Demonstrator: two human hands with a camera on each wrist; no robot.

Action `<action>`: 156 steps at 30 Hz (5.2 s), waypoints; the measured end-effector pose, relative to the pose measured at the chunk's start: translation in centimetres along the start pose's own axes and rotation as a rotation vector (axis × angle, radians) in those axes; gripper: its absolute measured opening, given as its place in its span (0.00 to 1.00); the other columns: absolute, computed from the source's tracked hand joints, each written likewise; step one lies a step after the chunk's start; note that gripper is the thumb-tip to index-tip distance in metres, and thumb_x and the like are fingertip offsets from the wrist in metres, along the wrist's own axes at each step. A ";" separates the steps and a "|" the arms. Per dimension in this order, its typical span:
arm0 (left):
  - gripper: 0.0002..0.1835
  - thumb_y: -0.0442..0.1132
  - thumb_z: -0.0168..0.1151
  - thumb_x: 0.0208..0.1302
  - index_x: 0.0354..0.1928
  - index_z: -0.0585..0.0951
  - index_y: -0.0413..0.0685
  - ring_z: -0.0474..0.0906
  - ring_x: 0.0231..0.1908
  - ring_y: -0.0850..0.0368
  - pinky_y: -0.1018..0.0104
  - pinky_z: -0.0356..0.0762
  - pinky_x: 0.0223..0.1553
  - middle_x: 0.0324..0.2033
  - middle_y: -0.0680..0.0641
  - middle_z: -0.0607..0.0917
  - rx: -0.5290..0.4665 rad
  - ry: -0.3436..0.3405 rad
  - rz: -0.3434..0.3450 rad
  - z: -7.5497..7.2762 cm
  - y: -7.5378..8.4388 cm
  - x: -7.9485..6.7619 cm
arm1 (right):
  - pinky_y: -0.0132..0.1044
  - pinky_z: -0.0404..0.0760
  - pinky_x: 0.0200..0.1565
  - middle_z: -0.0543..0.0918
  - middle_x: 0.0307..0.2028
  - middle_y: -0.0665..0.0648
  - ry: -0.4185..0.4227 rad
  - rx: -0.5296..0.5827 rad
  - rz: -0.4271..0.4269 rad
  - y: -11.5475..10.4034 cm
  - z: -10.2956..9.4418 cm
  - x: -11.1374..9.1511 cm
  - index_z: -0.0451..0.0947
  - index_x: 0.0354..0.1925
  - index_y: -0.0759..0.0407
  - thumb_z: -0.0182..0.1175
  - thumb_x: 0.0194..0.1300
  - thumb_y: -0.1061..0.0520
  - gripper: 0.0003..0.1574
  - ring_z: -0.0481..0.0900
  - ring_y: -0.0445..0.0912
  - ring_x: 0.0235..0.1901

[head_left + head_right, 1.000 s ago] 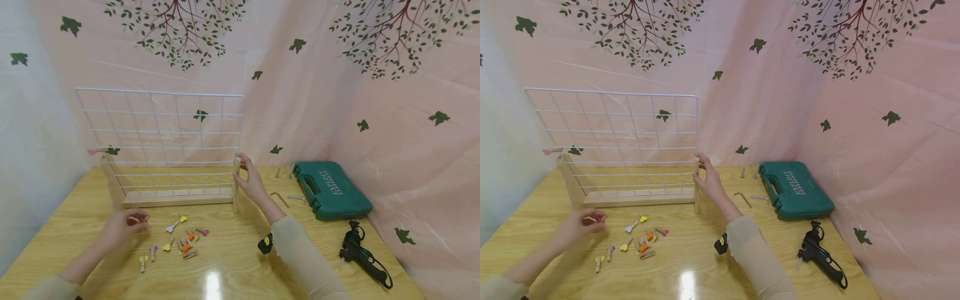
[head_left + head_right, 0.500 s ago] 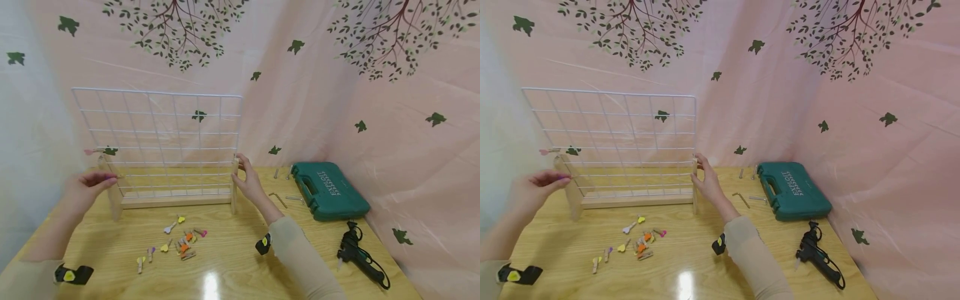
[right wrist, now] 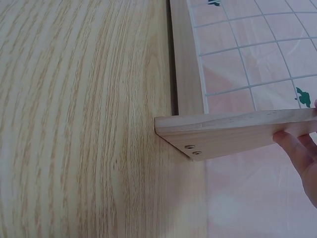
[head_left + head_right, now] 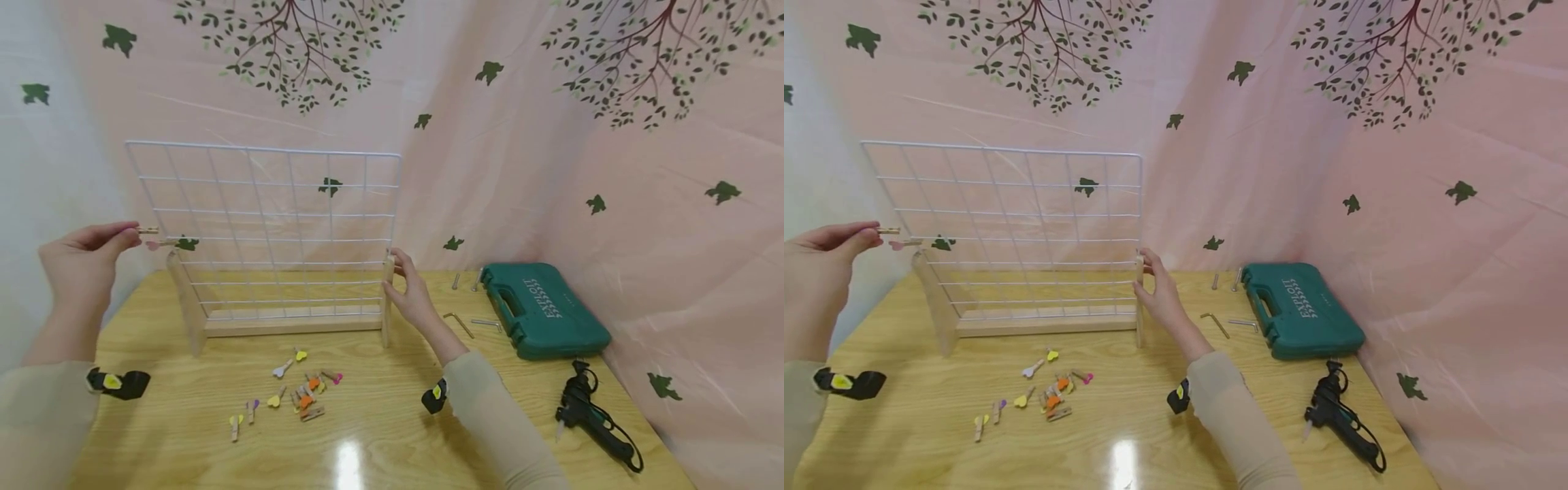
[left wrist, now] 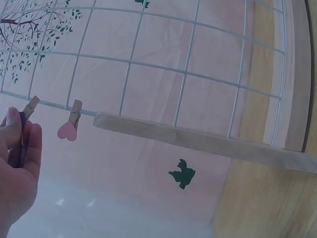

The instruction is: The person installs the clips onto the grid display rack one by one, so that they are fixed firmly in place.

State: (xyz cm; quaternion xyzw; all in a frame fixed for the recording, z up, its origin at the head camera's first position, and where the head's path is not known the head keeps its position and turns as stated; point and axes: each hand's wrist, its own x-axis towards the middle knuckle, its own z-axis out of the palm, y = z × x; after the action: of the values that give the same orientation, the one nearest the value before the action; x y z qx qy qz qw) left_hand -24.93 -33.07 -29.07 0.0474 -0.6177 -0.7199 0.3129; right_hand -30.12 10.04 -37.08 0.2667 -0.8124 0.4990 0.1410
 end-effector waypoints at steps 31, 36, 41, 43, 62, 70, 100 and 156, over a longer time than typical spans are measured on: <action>0.25 0.32 0.74 0.30 0.39 0.80 0.40 0.80 0.29 0.59 0.73 0.76 0.22 0.30 0.47 0.84 -0.279 0.267 -0.063 2.4 -1.4 1.0 | 0.48 0.75 0.45 0.65 0.57 0.65 0.009 -0.003 -0.009 0.3 0.0 0.0 0.51 0.64 0.57 0.54 0.59 0.68 0.37 0.67 0.58 0.55; 0.26 0.46 0.70 0.35 0.43 0.79 0.51 0.71 0.32 0.67 0.82 0.67 0.32 0.36 0.58 0.80 0.132 0.280 -0.067 1.6 -0.8 -0.5 | 0.49 0.75 0.45 0.66 0.56 0.65 0.012 -0.001 -0.019 0.3 0.0 0.0 0.52 0.63 0.58 0.54 0.59 0.69 0.37 0.67 0.59 0.55; 0.23 0.51 0.65 0.46 0.47 0.78 0.56 0.67 0.31 0.70 0.82 0.64 0.26 0.34 0.66 0.74 0.524 0.149 -0.062 0.8 -1.0 -3.5 | 0.47 0.75 0.46 0.66 0.56 0.65 0.013 -0.013 -0.023 0.2 0.0 -0.1 0.52 0.63 0.59 0.54 0.59 0.69 0.37 0.67 0.59 0.55; 0.23 0.51 0.63 0.51 0.49 0.77 0.52 0.66 0.32 0.73 0.82 0.63 0.29 0.34 0.68 0.74 0.674 0.038 0.003 0.5 -1.6 -4.9 | 0.47 0.75 0.46 0.66 0.55 0.65 0.011 -0.009 -0.022 0.2 0.0 -0.1 0.52 0.63 0.58 0.54 0.59 0.69 0.37 0.67 0.59 0.55; 0.24 0.56 0.67 0.41 0.34 0.77 0.47 0.72 0.26 0.63 0.68 0.71 0.27 0.25 0.54 0.77 1.076 -0.870 -0.013 -0.4 -10.1 -15.2 | 0.47 0.75 0.45 0.67 0.55 0.66 0.014 -0.011 -0.024 0.4 0.0 0.0 0.52 0.63 0.58 0.54 0.59 0.68 0.36 0.68 0.58 0.54; 0.25 0.58 0.67 0.37 0.29 0.70 0.48 0.61 0.18 0.70 0.73 0.61 0.19 0.19 0.56 0.69 0.951 -1.063 -0.019 -0.5 -11.8 -16.6 | 0.48 0.76 0.44 0.67 0.54 0.66 0.013 -0.011 -0.034 0.4 0.1 0.0 0.52 0.63 0.58 0.54 0.59 0.69 0.37 0.68 0.58 0.54; 0.13 0.39 0.54 0.62 0.46 0.72 0.40 0.73 0.25 0.65 0.73 0.74 0.24 0.29 0.55 0.78 0.714 -0.628 0.181 1.1 -3.9 -8.2 | 0.52 0.75 0.45 0.66 0.54 0.67 0.013 0.019 -0.032 0.1 -0.1 0.0 0.51 0.63 0.60 0.53 0.59 0.70 0.37 0.67 0.60 0.54; 0.24 0.35 0.69 0.46 0.49 0.77 0.47 0.68 0.38 0.72 0.79 0.62 0.35 0.40 0.55 0.79 0.586 -0.096 0.466 4.1 -3.3 -5.5 | 0.50 0.75 0.45 0.66 0.53 0.67 0.015 0.010 -0.042 0.3 -0.2 0.2 0.51 0.63 0.59 0.54 0.59 0.69 0.37 0.67 0.60 0.54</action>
State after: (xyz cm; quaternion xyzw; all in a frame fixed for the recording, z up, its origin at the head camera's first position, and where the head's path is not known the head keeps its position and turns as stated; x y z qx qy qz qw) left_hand -23.71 -26.58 -32.90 -0.0410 -0.8055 -0.4237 0.4122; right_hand -30.45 10.25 -37.16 0.2809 -0.8029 0.5021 0.1561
